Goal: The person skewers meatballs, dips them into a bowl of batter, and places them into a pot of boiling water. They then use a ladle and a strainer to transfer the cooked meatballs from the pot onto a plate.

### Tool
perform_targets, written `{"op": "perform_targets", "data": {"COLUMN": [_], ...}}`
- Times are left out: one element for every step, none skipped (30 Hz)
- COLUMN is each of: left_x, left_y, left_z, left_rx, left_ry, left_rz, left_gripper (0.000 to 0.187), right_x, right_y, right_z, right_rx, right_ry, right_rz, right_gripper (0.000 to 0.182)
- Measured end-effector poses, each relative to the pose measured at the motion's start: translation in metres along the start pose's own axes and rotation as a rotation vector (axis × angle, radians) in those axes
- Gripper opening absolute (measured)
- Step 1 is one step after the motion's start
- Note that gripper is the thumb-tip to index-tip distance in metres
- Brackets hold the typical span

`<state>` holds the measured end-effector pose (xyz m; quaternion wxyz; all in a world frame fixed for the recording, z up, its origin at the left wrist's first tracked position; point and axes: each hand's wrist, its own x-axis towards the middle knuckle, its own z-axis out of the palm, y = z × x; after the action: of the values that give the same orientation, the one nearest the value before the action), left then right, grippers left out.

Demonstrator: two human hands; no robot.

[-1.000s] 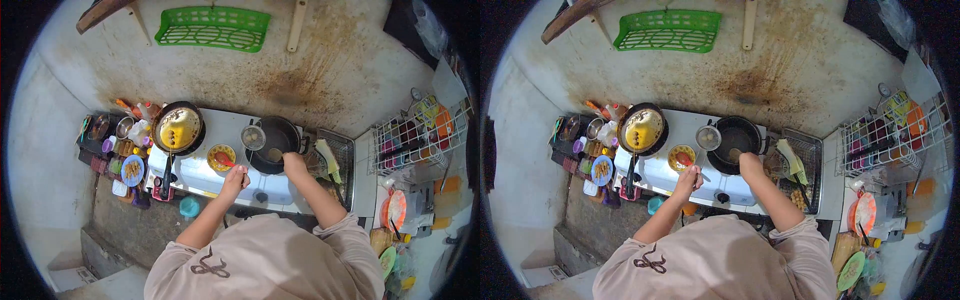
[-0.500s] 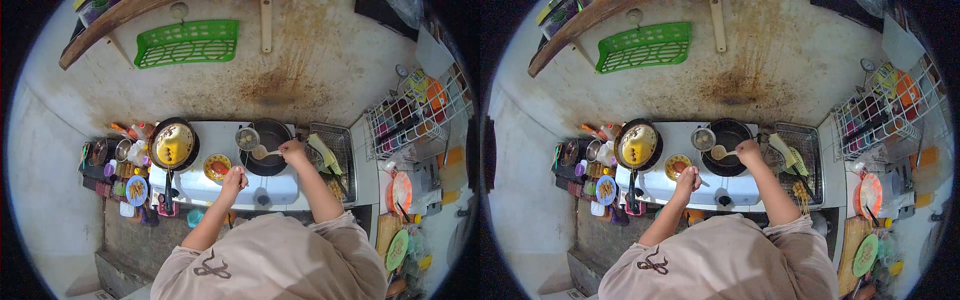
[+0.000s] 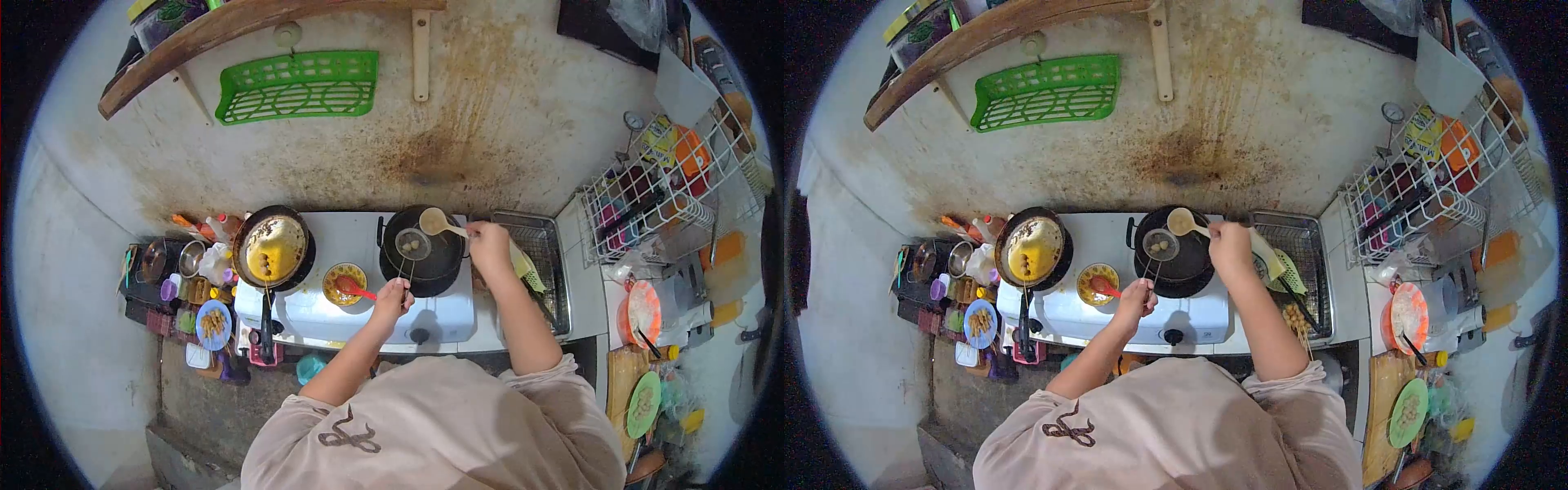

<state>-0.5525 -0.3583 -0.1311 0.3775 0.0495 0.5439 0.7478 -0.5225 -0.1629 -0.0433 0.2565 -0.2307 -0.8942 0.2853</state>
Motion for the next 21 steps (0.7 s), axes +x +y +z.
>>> {"op": "perform_targets", "data": {"left_x": [0.002, 0.004, 0.005, 0.005, 0.005, 0.005, 0.006, 0.006, 0.006, 0.006, 0.005, 0.004, 0.004, 0.005, 0.005, 0.005, 0.005, 0.006, 0.005, 0.005, 0.006], "left_y": [-0.001, -0.002, -0.003, -0.003, -0.004, -0.004, -0.004, -0.004, -0.003, -0.002, -0.001, 0.000, -0.001, -0.002, -0.003, -0.003, -0.003, -0.002, -0.002, 0.000, 0.000], "left_z": [0.001, 0.001, 0.001, 0.001, 0.002, 0.002, 0.002, 0.001, 0.001, 0.002, 0.003, 0.004, 0.004, 0.003, 0.002, 0.001, 0.001, 0.001, 0.000, 0.000, 0.000], "left_rx": [-0.011, -0.022, -0.030, -0.025, -0.018, -0.011, -0.010, -0.009, -0.006, -0.005, -0.001, 0.004, -0.010, -0.023, -0.035, -0.032, -0.023, -0.011, -0.047, -0.051, -0.069], "left_ry": [-0.016, -0.031, -0.046, -0.039, -0.033, -0.028, -0.026, -0.026, -0.027, -0.012, 0.002, 0.016, 0.008, -0.001, -0.012, -0.005, -0.004, -0.014, -0.031, -0.037, -0.020], "left_rz": [0.007, 0.013, 0.018, 0.027, 0.035, 0.042, 0.033, 0.024, 0.013, 0.008, 0.003, -0.004, 0.012, 0.027, 0.040, 0.046, 0.051, 0.055, 0.059, 0.062, 0.056], "left_gripper": [0.023, 0.023, 0.023, 0.023, 0.022, 0.022, 0.022, 0.022, 0.022, 0.022, 0.022, 0.022, 0.022, 0.022, 0.022, 0.022, 0.021, 0.021, 0.021, 0.020, 0.019], "right_x": [-0.006, -0.013, -0.021, -0.030, -0.038, -0.047, -0.053, -0.058, -0.062, -0.066, -0.069, -0.072, -0.075, -0.078, -0.081, -0.085, -0.087, -0.089, -0.092, -0.095, -0.095], "right_y": [-0.002, -0.006, -0.011, -0.013, -0.008, 0.002, 0.005, 0.007, 0.006, 0.006, 0.006, 0.007, 0.009, 0.010, 0.012, 0.013, 0.015, 0.019, 0.022, 0.023, 0.023], "right_z": [0.001, 0.001, 0.000, -0.001, 0.004, 0.012, 0.016, 0.015, 0.012, 0.010, 0.009, 0.008, 0.007, 0.005, 0.004, 0.002, 0.003, 0.005, 0.004, 0.003, 0.001], "right_rx": [-0.004, -0.032, -0.059, -0.086, -0.091, -0.097, -0.103, -0.125, -0.147, -0.169, -0.169, -0.169, -0.170, -0.163, -0.157, -0.152, -0.138, -0.131, -0.130, -0.135, -0.144], "right_ry": [0.003, -0.031, -0.066, -0.099, -0.074, -0.047, -0.020, -0.016, -0.012, -0.007, 0.013, 0.033, 0.055, 0.051, 0.049, 0.050, 0.052, 0.062, 0.075, 0.100, 0.128], "right_rz": [-0.034, -0.088, -0.139, -0.190, -0.291, -0.389, -0.486, -0.513, -0.538, -0.561, -0.561, -0.560, -0.557, -0.572, -0.586, -0.596, -0.636, -0.670, -0.697, -0.692, -0.684], "right_gripper": [0.016, 0.018, 0.019, 0.021, 0.025, 0.028, 0.032, 0.034, 0.036, 0.038, 0.037, 0.037, 0.037, 0.036, 0.036, 0.036, 0.035, 0.034, 0.033, 0.032, 0.032]}}
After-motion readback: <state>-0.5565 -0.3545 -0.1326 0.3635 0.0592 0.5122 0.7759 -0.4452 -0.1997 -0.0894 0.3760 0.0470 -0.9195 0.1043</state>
